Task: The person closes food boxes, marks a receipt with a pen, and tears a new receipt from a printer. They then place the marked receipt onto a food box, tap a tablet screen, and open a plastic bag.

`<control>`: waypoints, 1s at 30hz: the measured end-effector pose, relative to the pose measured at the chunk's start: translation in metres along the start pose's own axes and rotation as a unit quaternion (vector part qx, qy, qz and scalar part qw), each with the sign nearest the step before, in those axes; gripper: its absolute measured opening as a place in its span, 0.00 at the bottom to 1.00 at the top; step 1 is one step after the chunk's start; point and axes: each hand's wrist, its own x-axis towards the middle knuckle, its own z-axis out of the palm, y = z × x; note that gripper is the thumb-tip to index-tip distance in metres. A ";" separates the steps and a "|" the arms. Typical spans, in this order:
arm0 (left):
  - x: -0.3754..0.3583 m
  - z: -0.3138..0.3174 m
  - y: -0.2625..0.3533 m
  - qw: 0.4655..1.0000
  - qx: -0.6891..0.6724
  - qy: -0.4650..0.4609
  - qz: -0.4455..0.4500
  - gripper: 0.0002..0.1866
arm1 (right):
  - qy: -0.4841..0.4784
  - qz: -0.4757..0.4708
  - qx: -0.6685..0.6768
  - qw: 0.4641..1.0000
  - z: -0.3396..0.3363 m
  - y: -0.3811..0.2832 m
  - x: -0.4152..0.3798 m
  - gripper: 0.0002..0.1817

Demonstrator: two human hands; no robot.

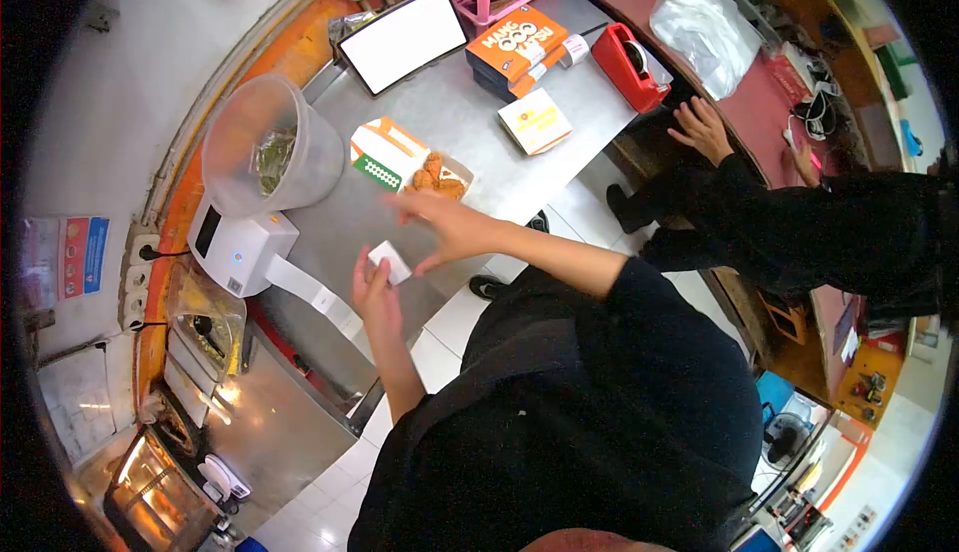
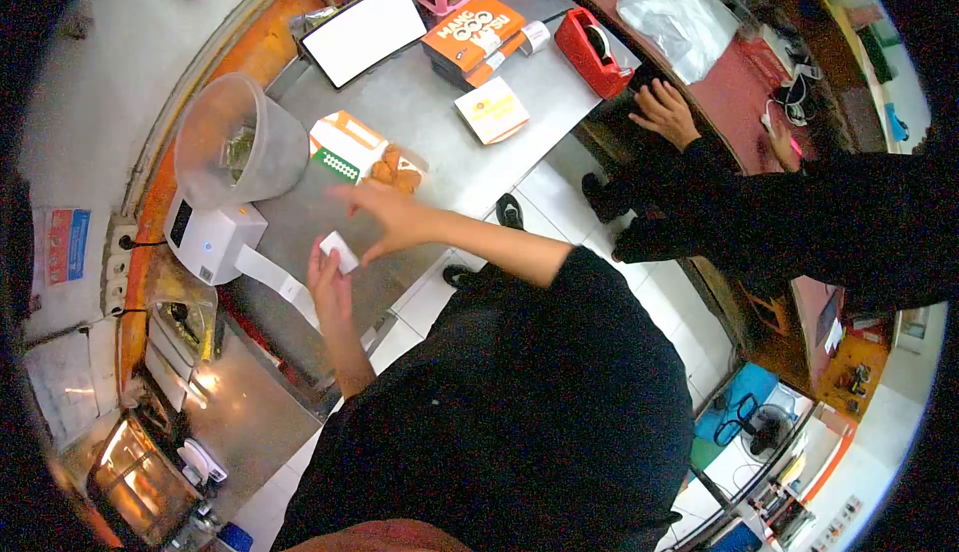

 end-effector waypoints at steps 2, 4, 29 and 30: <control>0.012 0.028 -0.018 0.989 0.107 0.048 0.090 0.28 | 0.049 0.121 0.144 0.981 -0.012 0.008 -0.027 0.44; 0.012 0.081 -0.026 0.985 0.168 0.016 0.048 0.26 | 0.063 0.221 0.147 0.962 -0.021 0.020 -0.052 0.27; 0.150 0.228 -0.141 0.917 0.346 -0.151 -0.133 0.42 | 0.208 0.306 0.055 0.927 -0.200 0.102 -0.137 0.15; 0.149 0.228 -0.141 0.912 0.353 -0.156 -0.135 0.40 | 0.203 0.294 0.048 0.933 -0.200 0.101 -0.130 0.14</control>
